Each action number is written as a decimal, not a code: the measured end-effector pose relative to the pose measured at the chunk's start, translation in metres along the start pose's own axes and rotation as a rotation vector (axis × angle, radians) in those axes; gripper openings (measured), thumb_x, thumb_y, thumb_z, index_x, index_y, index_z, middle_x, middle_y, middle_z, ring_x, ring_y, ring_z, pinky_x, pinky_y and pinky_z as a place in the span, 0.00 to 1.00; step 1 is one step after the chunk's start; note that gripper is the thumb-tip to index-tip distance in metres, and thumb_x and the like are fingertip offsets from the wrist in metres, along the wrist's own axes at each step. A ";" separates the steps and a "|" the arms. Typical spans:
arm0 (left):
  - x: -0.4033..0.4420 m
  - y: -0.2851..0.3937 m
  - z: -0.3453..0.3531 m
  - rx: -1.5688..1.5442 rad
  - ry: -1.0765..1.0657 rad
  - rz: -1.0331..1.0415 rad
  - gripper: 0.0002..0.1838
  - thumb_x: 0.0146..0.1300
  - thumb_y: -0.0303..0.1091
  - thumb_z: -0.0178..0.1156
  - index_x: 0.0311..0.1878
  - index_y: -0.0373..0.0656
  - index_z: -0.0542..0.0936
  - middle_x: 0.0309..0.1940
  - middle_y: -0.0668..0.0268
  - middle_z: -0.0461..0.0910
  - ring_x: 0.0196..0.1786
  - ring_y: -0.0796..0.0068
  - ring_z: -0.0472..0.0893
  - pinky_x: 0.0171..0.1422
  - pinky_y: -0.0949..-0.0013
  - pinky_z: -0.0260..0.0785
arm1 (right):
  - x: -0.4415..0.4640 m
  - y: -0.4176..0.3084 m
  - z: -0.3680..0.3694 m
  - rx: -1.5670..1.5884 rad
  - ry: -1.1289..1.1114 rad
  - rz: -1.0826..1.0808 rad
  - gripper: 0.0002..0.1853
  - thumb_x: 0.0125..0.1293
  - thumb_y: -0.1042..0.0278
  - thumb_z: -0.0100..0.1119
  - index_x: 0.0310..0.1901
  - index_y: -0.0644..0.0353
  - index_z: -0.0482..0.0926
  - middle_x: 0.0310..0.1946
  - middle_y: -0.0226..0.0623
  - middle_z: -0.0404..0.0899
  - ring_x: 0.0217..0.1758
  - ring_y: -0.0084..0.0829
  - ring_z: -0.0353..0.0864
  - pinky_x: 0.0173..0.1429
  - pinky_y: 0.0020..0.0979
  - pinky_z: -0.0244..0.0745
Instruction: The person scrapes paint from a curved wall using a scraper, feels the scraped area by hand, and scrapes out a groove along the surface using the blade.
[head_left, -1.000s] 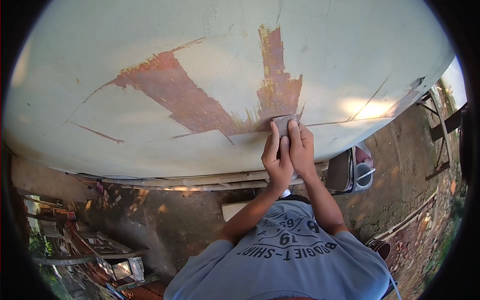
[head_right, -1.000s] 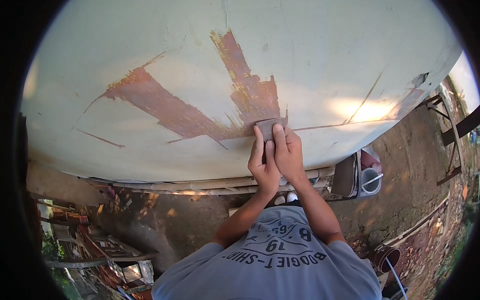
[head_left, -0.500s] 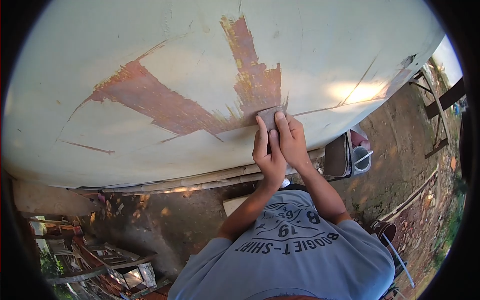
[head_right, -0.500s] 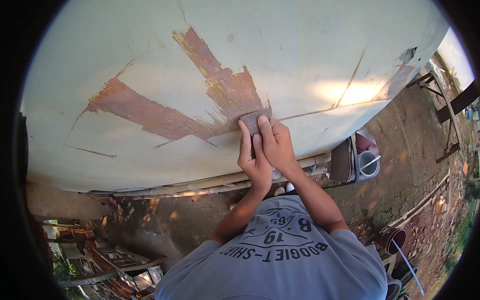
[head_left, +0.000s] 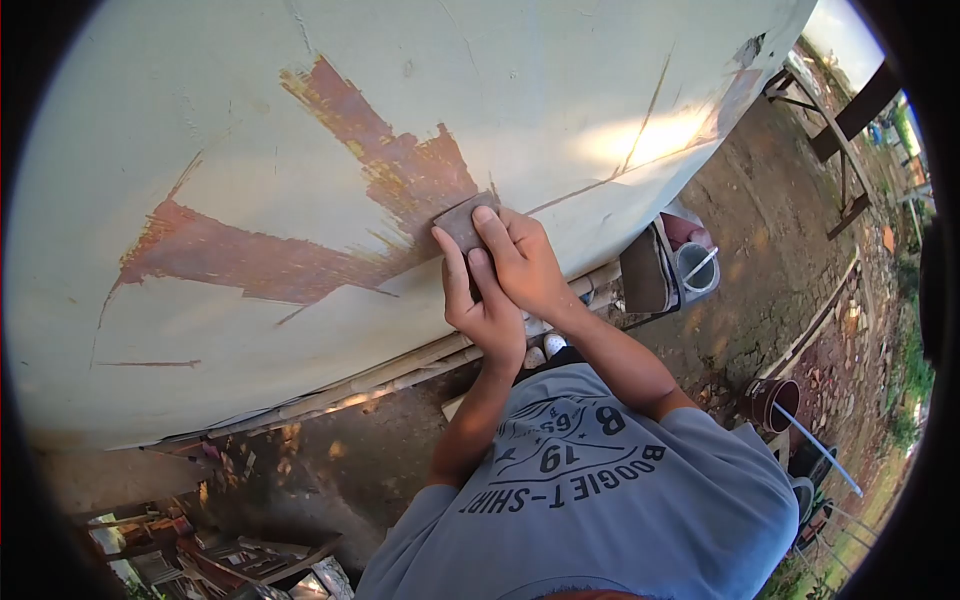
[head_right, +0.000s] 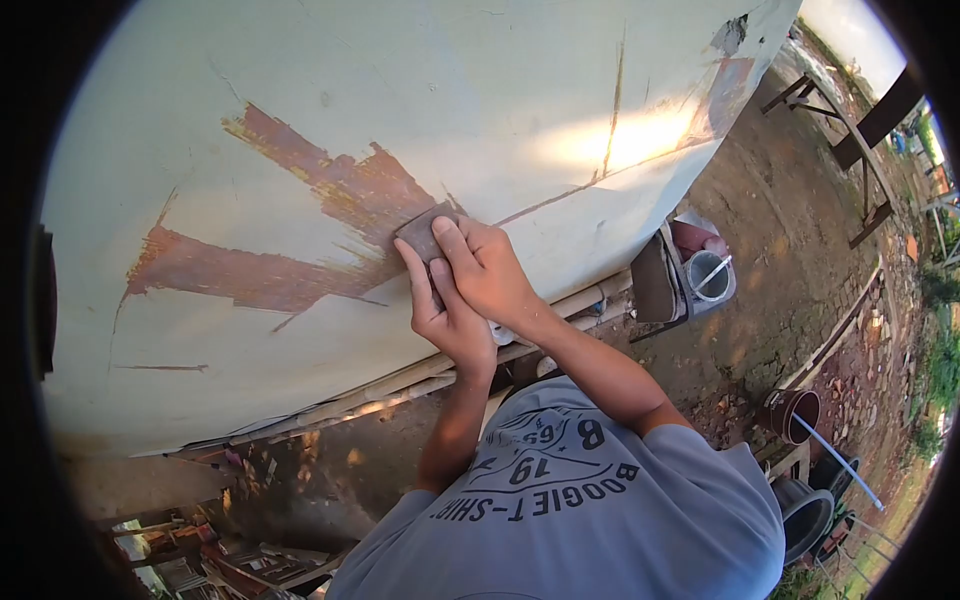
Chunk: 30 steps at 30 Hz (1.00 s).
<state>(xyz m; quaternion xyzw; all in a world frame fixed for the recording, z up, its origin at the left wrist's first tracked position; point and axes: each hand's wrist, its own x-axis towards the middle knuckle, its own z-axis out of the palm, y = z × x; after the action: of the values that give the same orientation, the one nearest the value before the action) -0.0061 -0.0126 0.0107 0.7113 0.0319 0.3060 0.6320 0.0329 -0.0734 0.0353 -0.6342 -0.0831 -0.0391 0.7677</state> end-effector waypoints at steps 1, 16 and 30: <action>-0.002 -0.004 -0.001 0.010 0.012 0.024 0.26 0.78 0.29 0.47 0.75 0.31 0.59 0.60 0.53 0.78 0.56 0.72 0.79 0.61 0.68 0.71 | -0.002 0.009 0.000 -0.002 0.007 0.010 0.20 0.78 0.61 0.47 0.30 0.67 0.74 0.21 0.34 0.73 0.27 0.20 0.67 0.32 0.29 0.68; 0.016 0.024 0.000 -0.001 0.004 0.021 0.25 0.77 0.28 0.48 0.73 0.30 0.63 0.63 0.52 0.76 0.59 0.71 0.77 0.62 0.68 0.70 | 0.007 -0.028 0.003 -0.025 -0.012 -0.019 0.20 0.78 0.60 0.47 0.31 0.67 0.75 0.22 0.30 0.74 0.29 0.17 0.67 0.33 0.27 0.67; 0.013 -0.001 0.003 -0.014 0.043 0.145 0.25 0.76 0.27 0.49 0.73 0.30 0.62 0.60 0.52 0.78 0.56 0.74 0.78 0.59 0.70 0.72 | 0.007 -0.015 0.008 -0.040 0.030 -0.056 0.21 0.78 0.58 0.48 0.30 0.66 0.74 0.22 0.27 0.73 0.28 0.16 0.65 0.31 0.26 0.65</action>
<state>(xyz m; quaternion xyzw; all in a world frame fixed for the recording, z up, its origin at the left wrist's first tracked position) 0.0060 -0.0094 0.0146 0.7006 -0.0085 0.3664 0.6122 0.0365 -0.0685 0.0520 -0.6461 -0.0885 -0.0717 0.7547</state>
